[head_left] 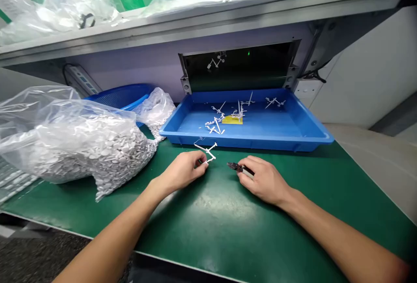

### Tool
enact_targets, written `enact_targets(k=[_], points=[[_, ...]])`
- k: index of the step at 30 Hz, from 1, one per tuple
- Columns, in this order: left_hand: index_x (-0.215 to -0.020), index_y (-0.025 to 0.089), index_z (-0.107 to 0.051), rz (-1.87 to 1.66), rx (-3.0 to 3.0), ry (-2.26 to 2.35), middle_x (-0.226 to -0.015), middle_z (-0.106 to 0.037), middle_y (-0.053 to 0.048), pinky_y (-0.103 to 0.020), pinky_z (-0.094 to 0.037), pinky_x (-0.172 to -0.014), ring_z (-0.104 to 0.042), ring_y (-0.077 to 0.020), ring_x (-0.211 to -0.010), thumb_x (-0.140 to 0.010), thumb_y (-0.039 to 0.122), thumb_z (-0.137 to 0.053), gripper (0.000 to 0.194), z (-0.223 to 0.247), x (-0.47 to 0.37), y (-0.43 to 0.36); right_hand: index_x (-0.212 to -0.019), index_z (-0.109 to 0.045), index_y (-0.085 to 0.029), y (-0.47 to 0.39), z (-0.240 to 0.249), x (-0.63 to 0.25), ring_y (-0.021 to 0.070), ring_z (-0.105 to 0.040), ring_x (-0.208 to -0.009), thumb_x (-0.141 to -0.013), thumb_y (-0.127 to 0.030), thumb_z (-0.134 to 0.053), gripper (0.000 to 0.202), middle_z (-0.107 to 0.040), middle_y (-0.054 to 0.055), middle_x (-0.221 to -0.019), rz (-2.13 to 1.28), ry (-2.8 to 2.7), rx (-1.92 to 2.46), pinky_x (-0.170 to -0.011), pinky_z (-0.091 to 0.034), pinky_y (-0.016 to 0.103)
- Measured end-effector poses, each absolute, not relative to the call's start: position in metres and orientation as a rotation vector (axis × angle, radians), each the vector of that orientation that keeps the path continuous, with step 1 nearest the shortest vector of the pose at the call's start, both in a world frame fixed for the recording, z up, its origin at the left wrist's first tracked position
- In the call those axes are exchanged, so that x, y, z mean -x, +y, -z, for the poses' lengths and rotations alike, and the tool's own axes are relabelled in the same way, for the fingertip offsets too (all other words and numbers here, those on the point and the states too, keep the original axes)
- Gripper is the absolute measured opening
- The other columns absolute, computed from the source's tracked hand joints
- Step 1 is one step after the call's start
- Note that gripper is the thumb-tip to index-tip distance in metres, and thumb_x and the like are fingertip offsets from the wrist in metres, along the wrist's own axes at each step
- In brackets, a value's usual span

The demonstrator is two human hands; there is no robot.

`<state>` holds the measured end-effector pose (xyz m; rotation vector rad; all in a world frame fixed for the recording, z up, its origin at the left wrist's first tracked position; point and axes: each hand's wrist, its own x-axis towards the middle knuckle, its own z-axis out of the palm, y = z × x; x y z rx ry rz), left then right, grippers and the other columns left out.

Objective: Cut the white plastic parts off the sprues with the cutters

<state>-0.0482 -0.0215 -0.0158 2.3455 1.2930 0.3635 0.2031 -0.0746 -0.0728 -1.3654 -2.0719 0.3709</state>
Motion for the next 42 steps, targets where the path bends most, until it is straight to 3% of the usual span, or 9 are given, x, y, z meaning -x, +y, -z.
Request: enact_targets(k=[8,14,29,35,42], points=[[-0.101,0.021,-0.068,-0.761,-2.123,1.157,-0.092,-0.071,-0.002,-0.022,-0.046,-0.075,-0.064,-0.0157,-0.08,-0.09,0.03,-0.056,0.018,0.028,0.018,-0.051,-0.097,-0.063,-0.022,-0.08,0.071,-0.193,0.0192,-0.055,-0.084,-0.083,-0.02,-0.056,0.016,-0.062,0.002,-0.09,-0.247,-2.045,1.446,-0.078,-0.042,0.031],[-0.1,0.021,-0.068,-0.754,-2.219,1.138,-0.087,-0.071,-0.001,-0.022,-0.044,-0.071,-0.063,-0.0141,-0.074,-0.092,0.029,-0.055,0.018,0.03,0.019,-0.052,-0.098,-0.063,-0.022,-0.08,0.071,-0.192,0.0204,-0.054,-0.085,-0.084,-0.019,-0.055,0.016,-0.062,0.003,-0.09,-0.259,-2.075,1.432,-0.078,-0.041,0.032],[-0.108,0.019,-0.067,-0.78,-2.382,0.93,-0.101,-0.072,-0.001,-0.02,-0.046,-0.081,-0.065,-0.0124,-0.088,-0.094,0.023,-0.054,0.02,0.037,0.023,-0.049,-0.093,-0.063,-0.02,-0.081,0.073,-0.194,0.0204,-0.052,-0.083,-0.087,-0.021,-0.053,0.011,-0.06,0.005,-0.088,-0.118,-2.214,1.381,-0.08,-0.04,0.034],[-0.105,0.021,-0.067,-0.834,-2.249,0.984,-0.091,-0.07,0.003,-0.018,-0.045,-0.071,-0.062,-0.0094,-0.076,-0.095,0.025,-0.054,0.017,0.031,0.021,-0.049,-0.102,-0.063,-0.021,-0.084,0.066,-0.194,0.0208,-0.052,-0.086,-0.087,-0.021,-0.054,0.018,-0.061,0.004,-0.092,-0.207,-2.103,1.398,-0.079,-0.04,0.033],[-0.106,0.021,-0.067,-0.848,-2.252,0.982,-0.093,-0.07,0.003,-0.018,-0.044,-0.073,-0.062,-0.0094,-0.079,-0.095,0.024,-0.055,0.017,0.032,0.022,-0.051,-0.103,-0.063,-0.022,-0.083,0.065,-0.194,0.0206,-0.053,-0.088,-0.086,-0.02,-0.054,0.019,-0.062,0.003,-0.095,-0.245,-2.087,1.375,-0.08,-0.041,0.034]])
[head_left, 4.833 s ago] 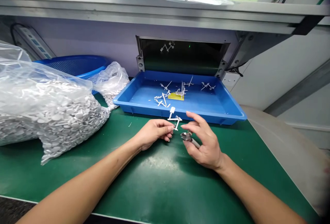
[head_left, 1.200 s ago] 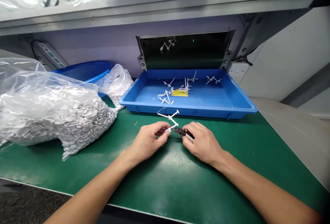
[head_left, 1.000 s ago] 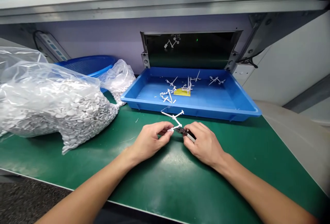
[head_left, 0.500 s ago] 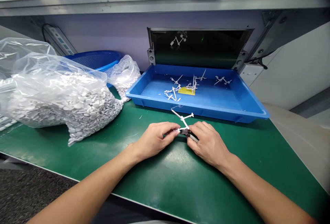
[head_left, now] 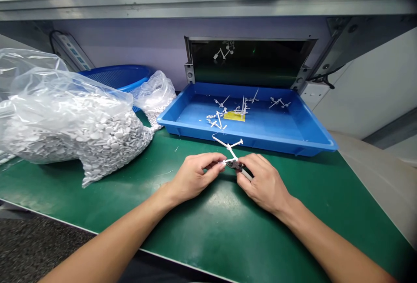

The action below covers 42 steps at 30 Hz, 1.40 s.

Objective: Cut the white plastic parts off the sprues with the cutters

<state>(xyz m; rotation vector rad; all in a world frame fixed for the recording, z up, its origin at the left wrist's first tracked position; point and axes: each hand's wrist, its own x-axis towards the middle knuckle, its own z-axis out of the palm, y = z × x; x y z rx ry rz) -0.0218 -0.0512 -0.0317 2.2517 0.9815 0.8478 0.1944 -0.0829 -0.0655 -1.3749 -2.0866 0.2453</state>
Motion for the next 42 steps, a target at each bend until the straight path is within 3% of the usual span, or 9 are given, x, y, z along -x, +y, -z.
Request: enact_targets(k=[24,32,38,42], points=[[-0.107,0.021,-0.066,-0.872,-2.282,0.959,-0.096,-0.071,0.002,-0.018,-0.046,-0.075,-0.064,-0.0099,-0.082,-0.095,0.024,-0.055,0.017,0.032,0.021,-0.053,-0.103,-0.063,-0.022,-0.082,0.066,-0.194,0.0206,-0.053,-0.088,-0.085,-0.018,-0.054,0.02,-0.062,0.004,-0.095,-0.23,-2.081,1.346,-0.08,-0.041,0.034],[-0.109,0.02,-0.066,-0.863,-2.336,0.927,-0.103,-0.072,-0.001,-0.02,-0.048,-0.082,-0.066,-0.0123,-0.09,-0.095,0.024,-0.054,0.02,0.036,0.022,-0.053,-0.088,-0.063,-0.019,-0.083,0.071,-0.195,0.018,-0.052,-0.077,-0.088,-0.018,-0.049,0.014,-0.058,0.003,-0.079,-0.137,-2.186,1.384,-0.075,-0.04,0.031],[-0.106,0.021,-0.066,-0.469,-2.461,0.871,-0.095,-0.07,-0.002,-0.022,-0.047,-0.076,-0.064,-0.0142,-0.084,-0.096,0.026,-0.05,0.02,0.032,0.029,-0.045,-0.086,-0.063,-0.023,-0.077,0.066,-0.206,0.0142,-0.055,-0.074,-0.082,-0.016,-0.054,0.012,-0.06,-0.001,-0.077,-0.42,-2.282,1.285,-0.069,-0.041,0.025],[-0.103,0.021,-0.067,-0.292,-2.588,0.905,-0.104,-0.063,-0.005,-0.023,-0.046,-0.078,-0.062,-0.0161,-0.088,-0.093,0.025,-0.051,0.019,0.028,0.042,-0.043,-0.093,-0.064,-0.022,-0.074,0.055,-0.215,0.0143,-0.057,-0.076,-0.083,-0.016,-0.055,0.015,-0.062,0.0,-0.083,-0.412,-2.09,1.231,-0.072,-0.044,0.027]])
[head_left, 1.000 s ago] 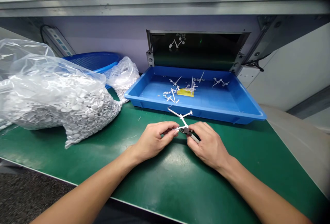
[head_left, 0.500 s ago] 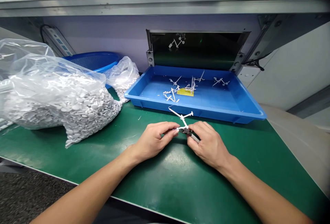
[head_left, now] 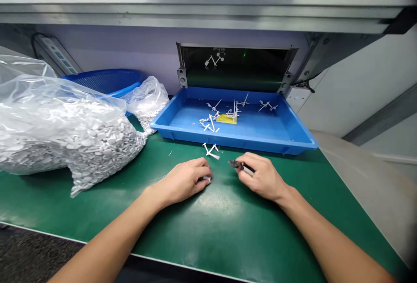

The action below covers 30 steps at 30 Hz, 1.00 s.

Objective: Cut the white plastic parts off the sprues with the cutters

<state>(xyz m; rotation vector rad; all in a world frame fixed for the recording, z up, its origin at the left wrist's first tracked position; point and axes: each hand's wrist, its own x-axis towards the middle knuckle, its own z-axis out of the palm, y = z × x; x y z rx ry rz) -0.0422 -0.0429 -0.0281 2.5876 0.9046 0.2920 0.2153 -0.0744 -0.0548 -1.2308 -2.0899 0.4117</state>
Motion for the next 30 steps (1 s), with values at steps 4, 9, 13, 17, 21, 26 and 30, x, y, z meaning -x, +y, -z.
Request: enact_targets(k=[4,9,13,17,21,26,30], points=[[-0.118,0.026,-0.063,-0.194,-2.599,0.993,-0.107,-0.063,-0.004,-0.024,-0.047,-0.077,-0.063,-0.0172,-0.089,-0.092,0.024,-0.052,0.029,0.014,0.064,-0.041,-0.113,-0.061,-0.022,-0.074,0.047,-0.205,0.0158,-0.06,-0.088,-0.084,-0.016,-0.054,0.031,-0.061,0.005,-0.11,-0.404,-1.95,1.176,-0.081,-0.049,0.029],[-0.107,0.023,-0.069,-0.297,-2.651,1.172,-0.098,-0.07,-0.003,-0.026,-0.045,-0.078,-0.064,-0.0197,-0.087,-0.094,0.032,-0.048,0.026,-0.021,0.081,-0.011,-0.137,-0.045,-0.025,-0.05,0.042,-0.165,0.018,-0.06,-0.102,-0.083,-0.018,-0.056,0.055,-0.049,0.007,-0.136,-0.367,-2.134,1.176,-0.088,-0.051,0.03],[-0.103,0.023,-0.07,-0.391,-2.677,1.49,-0.098,-0.072,-0.004,-0.027,-0.045,-0.08,-0.065,-0.0209,-0.09,-0.094,0.032,-0.044,0.028,-0.041,0.059,0.041,-0.123,-0.057,-0.023,-0.028,0.043,-0.138,0.0218,-0.061,-0.097,-0.081,-0.019,-0.06,0.042,-0.06,0.007,-0.119,-0.201,-2.379,1.311,-0.084,-0.05,0.034],[-0.098,0.021,-0.072,-0.198,-2.593,1.634,-0.103,-0.072,-0.009,-0.029,-0.046,-0.084,-0.064,-0.025,-0.099,-0.084,0.022,-0.058,0.02,-0.042,0.032,0.097,-0.106,-0.062,-0.023,-0.048,0.044,-0.148,0.0213,-0.061,-0.091,-0.078,-0.011,-0.059,0.03,-0.067,0.004,-0.099,-0.13,-2.34,1.363,-0.081,-0.049,0.035],[-0.102,0.013,-0.069,-0.066,-2.456,1.739,-0.104,-0.068,-0.014,-0.036,-0.05,-0.084,-0.064,-0.0244,-0.097,-0.085,0.025,-0.065,0.021,-0.034,0.018,0.138,-0.118,-0.059,-0.027,-0.093,0.028,-0.231,0.022,-0.061,-0.104,-0.084,-0.017,-0.053,0.036,-0.065,0.004,-0.117,-0.054,-1.931,1.446,-0.089,-0.05,0.039],[-0.106,0.012,-0.063,-0.004,-2.293,1.691,-0.102,-0.065,-0.008,-0.037,-0.055,-0.079,-0.064,-0.0179,-0.089,-0.092,0.034,-0.06,0.026,-0.028,0.004,0.161,-0.13,-0.056,-0.032,-0.117,-0.01,-0.389,0.0324,-0.052,-0.124,-0.086,-0.036,-0.054,0.044,-0.054,0.011,-0.136,0.3,-1.557,1.985,-0.083,-0.047,0.046],[-0.097,0.01,-0.066,-0.275,-2.219,1.581,-0.094,-0.067,-0.011,-0.032,-0.054,-0.076,-0.065,-0.0194,-0.088,-0.087,0.029,-0.065,0.021,-0.031,0.002,0.16,-0.137,-0.048,-0.027,-0.112,-0.032,-0.432,0.0381,-0.05,-0.124,-0.081,-0.034,-0.058,0.057,-0.049,0.017,-0.139,0.458,-1.386,2.155,-0.077,-0.045,0.05]])
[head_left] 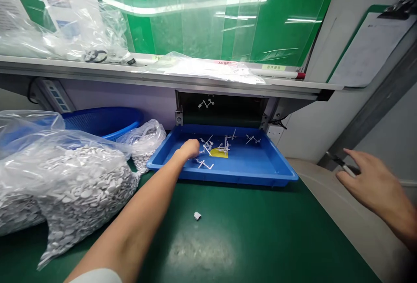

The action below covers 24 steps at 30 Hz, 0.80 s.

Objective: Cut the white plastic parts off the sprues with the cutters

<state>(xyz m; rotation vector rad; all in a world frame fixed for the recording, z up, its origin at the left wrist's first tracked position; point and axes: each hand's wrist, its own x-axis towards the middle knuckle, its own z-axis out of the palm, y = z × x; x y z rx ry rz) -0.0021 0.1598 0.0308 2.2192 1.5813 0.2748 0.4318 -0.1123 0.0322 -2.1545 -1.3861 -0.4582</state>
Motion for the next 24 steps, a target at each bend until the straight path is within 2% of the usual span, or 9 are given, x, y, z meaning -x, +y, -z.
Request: enact_targets(k=[3,6,8,11,15,18,21,24], points=[[-0.096,0.01,-0.067,-0.532,-2.118,1.456,-0.093,-0.069,-0.015,-0.027,-0.053,-0.073,-0.066,-0.0214,-0.089,-0.087,0.026,-0.058,0.021,-0.035,0.006,0.142,-0.122,-0.059,-0.026,-0.103,-0.035,-0.383,0.034,-0.057,-0.114,-0.084,-0.028,-0.052,0.039,-0.06,0.014,-0.124,0.505,-1.427,1.942,-0.083,-0.047,0.048],[-0.116,0.011,-0.06,-0.677,-1.962,1.256,-0.099,-0.069,-0.013,-0.026,-0.056,-0.069,-0.067,-0.0167,-0.083,-0.094,0.033,-0.044,0.035,-0.034,0.01,0.101,-0.105,-0.064,-0.024,-0.087,-0.03,-0.303,0.0263,-0.063,-0.098,-0.081,-0.023,-0.054,0.026,-0.066,0.006,-0.108,0.295,-1.629,1.661,-0.084,-0.05,0.041],[-0.122,0.013,-0.058,-0.769,-1.713,1.042,-0.095,-0.068,-0.011,-0.026,-0.056,-0.066,-0.065,-0.0144,-0.077,-0.091,0.036,-0.053,0.039,-0.028,0.012,0.067,-0.101,-0.064,-0.023,-0.076,-0.025,-0.254,0.0229,-0.063,-0.095,-0.079,-0.019,-0.053,0.024,-0.067,0.004,-0.104,0.098,-1.771,1.502,-0.085,-0.05,0.037],[-0.116,0.014,-0.064,-0.808,-1.354,0.826,-0.086,-0.066,-0.006,-0.025,-0.055,-0.061,-0.061,-0.0125,-0.071,-0.083,0.032,-0.067,0.038,-0.012,0.013,0.021,-0.104,-0.062,-0.023,-0.064,-0.016,-0.204,0.0201,-0.061,-0.101,-0.079,-0.013,-0.051,0.03,-0.065,0.003,-0.11,-0.281,-1.867,1.284,-0.091,-0.05,0.033],[-0.11,0.016,-0.07,-0.711,-1.373,0.773,-0.087,-0.067,-0.004,-0.023,-0.055,-0.064,-0.059,-0.0099,-0.068,-0.085,0.032,-0.066,0.03,0.012,0.012,-0.007,-0.108,-0.061,-0.023,-0.064,0.001,-0.18,0.0194,-0.06,-0.106,-0.079,-0.011,-0.05,0.033,-0.064,0.004,-0.115,-0.594,-1.876,1.105,-0.095,-0.048,0.032],[-0.111,0.016,-0.07,-0.746,-1.467,0.82,-0.088,-0.07,-0.003,-0.022,-0.055,-0.065,-0.06,-0.0097,-0.067,-0.087,0.031,-0.064,0.028,0.023,0.012,-0.011,-0.107,-0.06,-0.023,-0.069,0.015,-0.183,0.0204,-0.059,-0.104,-0.079,-0.011,-0.05,0.032,-0.063,0.005,-0.113,-0.576,-1.892,1.109,-0.093,-0.048,0.033],[-0.116,0.017,-0.068,-0.855,-1.507,0.866,-0.086,-0.071,-0.003,-0.023,-0.056,-0.068,-0.063,-0.0109,-0.069,-0.089,0.028,-0.061,0.03,0.028,0.014,-0.015,-0.102,-0.06,-0.023,-0.07,0.027,-0.189,0.0207,-0.058,-0.093,-0.079,-0.01,-0.051,0.028,-0.064,0.004,-0.101,-0.428,-1.959,1.305,-0.085,-0.047,0.034],[-0.119,0.017,-0.067,-0.928,-1.587,0.85,-0.093,-0.072,-0.004,-0.022,-0.056,-0.072,-0.066,-0.0125,-0.076,-0.091,0.027,-0.059,0.03,0.031,0.017,-0.02,-0.1,-0.06,-0.022,-0.066,0.038,-0.19,0.0215,-0.056,-0.088,-0.08,-0.012,-0.052,0.023,-0.063,0.003,-0.094,-0.304,-2.035,1.492,-0.081,-0.044,0.036]])
